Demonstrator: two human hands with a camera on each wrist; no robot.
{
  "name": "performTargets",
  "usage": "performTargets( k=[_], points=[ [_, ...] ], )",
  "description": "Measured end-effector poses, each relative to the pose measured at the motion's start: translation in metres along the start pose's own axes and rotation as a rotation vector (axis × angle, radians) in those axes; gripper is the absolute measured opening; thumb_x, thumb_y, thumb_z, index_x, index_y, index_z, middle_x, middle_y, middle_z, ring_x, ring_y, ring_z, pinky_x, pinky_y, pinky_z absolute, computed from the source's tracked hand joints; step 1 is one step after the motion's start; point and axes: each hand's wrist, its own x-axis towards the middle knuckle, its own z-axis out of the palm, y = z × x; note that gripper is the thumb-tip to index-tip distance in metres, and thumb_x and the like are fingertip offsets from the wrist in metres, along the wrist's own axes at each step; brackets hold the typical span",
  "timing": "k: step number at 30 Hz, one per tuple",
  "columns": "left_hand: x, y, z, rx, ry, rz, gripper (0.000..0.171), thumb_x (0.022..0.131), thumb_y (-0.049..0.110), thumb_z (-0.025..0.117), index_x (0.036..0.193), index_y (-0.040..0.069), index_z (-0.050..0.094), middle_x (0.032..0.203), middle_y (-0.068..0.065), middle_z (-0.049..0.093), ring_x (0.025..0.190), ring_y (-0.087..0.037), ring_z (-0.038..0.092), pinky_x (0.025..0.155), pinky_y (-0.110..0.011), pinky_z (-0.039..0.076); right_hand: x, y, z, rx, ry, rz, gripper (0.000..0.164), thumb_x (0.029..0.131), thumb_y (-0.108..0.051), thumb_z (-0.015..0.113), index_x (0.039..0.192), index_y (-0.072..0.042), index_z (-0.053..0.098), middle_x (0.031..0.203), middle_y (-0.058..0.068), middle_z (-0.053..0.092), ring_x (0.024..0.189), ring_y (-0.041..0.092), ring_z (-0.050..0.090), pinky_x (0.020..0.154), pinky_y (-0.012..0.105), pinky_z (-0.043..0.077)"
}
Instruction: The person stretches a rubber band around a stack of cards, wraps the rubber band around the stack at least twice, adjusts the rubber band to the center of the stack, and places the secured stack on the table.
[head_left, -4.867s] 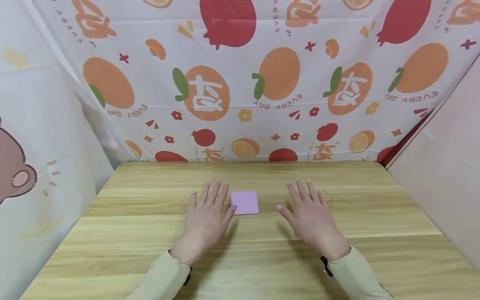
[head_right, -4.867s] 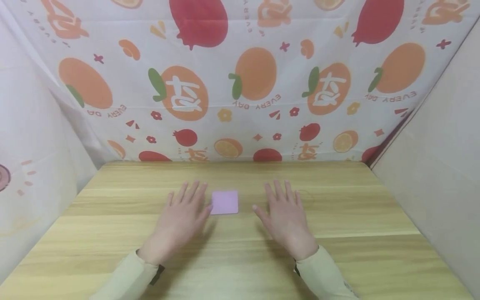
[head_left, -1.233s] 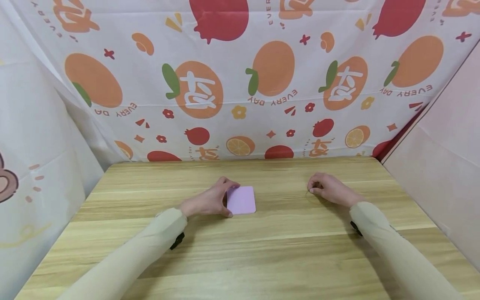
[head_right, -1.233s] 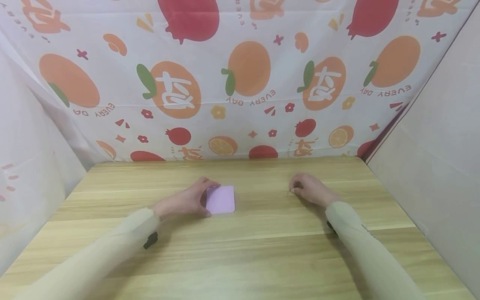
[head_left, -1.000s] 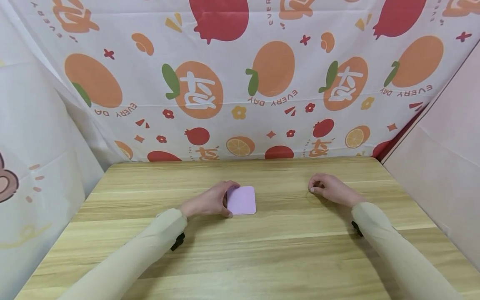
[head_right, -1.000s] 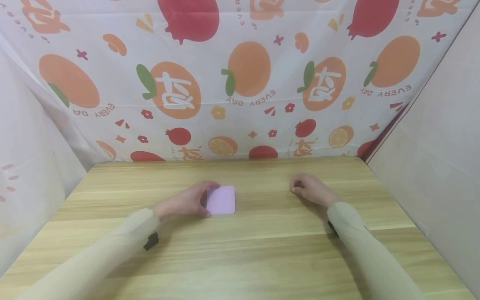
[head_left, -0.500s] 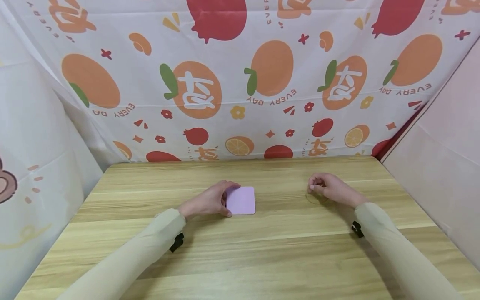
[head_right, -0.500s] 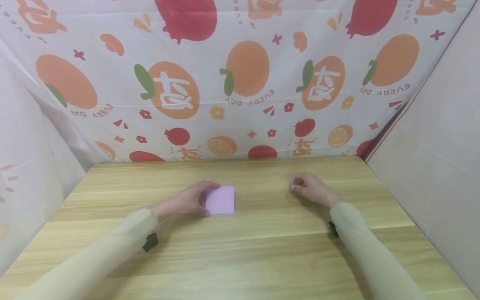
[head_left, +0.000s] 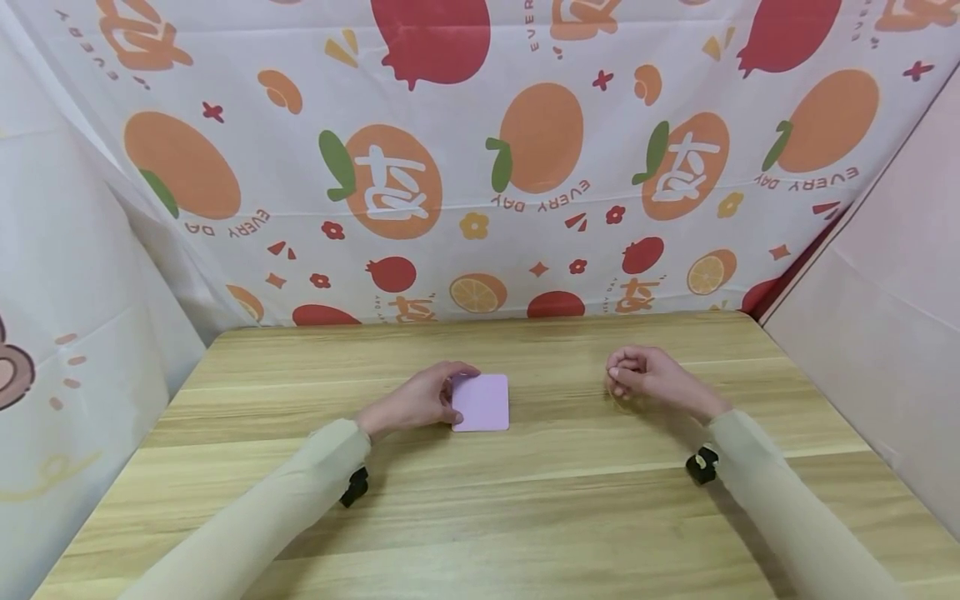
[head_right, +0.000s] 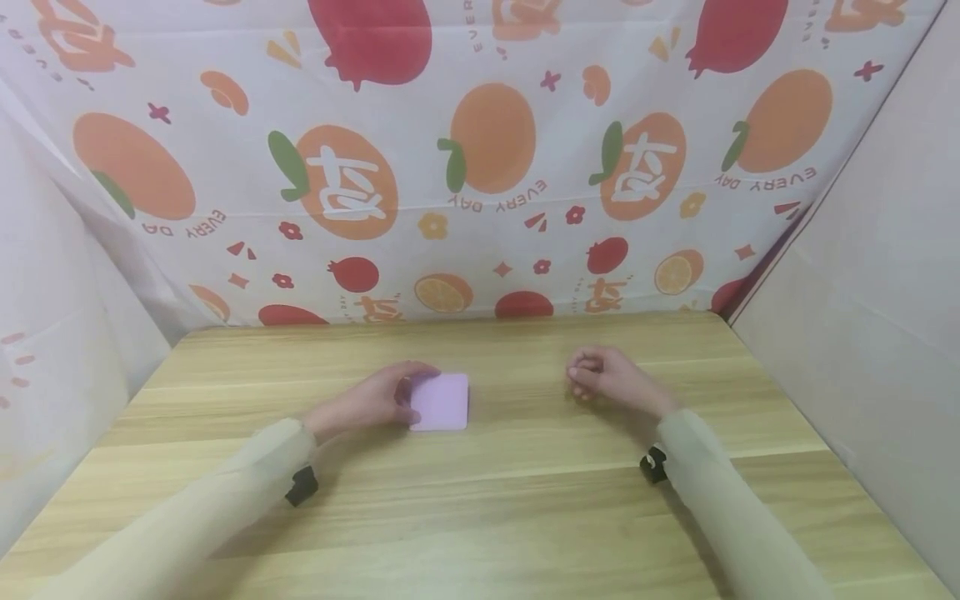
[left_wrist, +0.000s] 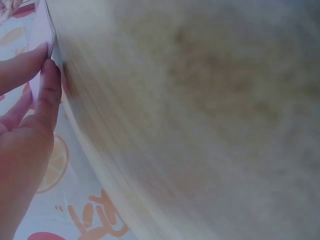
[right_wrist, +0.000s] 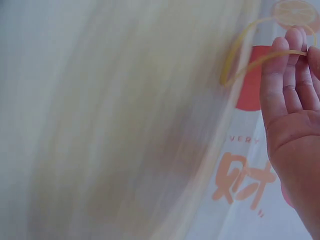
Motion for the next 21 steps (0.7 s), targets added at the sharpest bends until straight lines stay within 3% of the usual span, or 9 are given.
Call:
performTargets(
  k=[7,12,15,21],
  points=[
    [-0.002,0.007,0.0,-0.031,0.024,-0.015,0.065,0.073,-0.006,0.081,0.131,0.009,0.057,0.109,-0.007,0.06,0.092,-0.024,0.052,0.079,-0.035,0.047,0.001,-0.002,0.009,0.102,0.059,0.008,0.024,0.1,-0.01,0.058,0.114,0.01,0.056,0.107,0.03,0.064,0.077,0.019,0.063,0.071,0.034,0.057],
    [-0.004,0.007,-0.001,-0.044,0.027,-0.005,0.064,0.075,-0.007,0.08,0.132,0.011,0.057,0.102,-0.006,0.059,0.089,-0.024,0.052,0.076,-0.034,0.047,0.0,-0.006,0.018,0.259,0.026,0.004,0.028,0.101,-0.013,0.056,0.12,0.009,0.054,0.118,0.031,0.059,0.091,0.032,0.065,0.079,0.04,0.057],
    [-0.005,0.009,-0.002,-0.048,0.018,0.003,0.063,0.075,-0.009,0.078,0.132,0.01,0.057,0.102,-0.007,0.058,0.086,-0.023,0.052,0.073,-0.034,0.047,-0.001,-0.008,0.023,0.352,0.009,0.002,0.025,0.101,-0.006,0.053,0.122,0.009,0.053,0.121,0.028,0.058,0.096,0.034,0.063,0.08,0.039,0.056],
    [-0.006,0.014,-0.002,-0.09,0.007,-0.022,0.064,0.076,-0.012,0.075,0.133,0.01,0.056,0.104,-0.01,0.056,0.082,-0.023,0.053,0.066,-0.032,0.05,0.004,-0.01,0.031,0.353,0.068,0.041,0.025,0.097,-0.003,0.059,0.121,0.002,0.054,0.124,0.025,0.059,0.095,0.029,0.065,0.068,0.031,0.057]
  ],
)
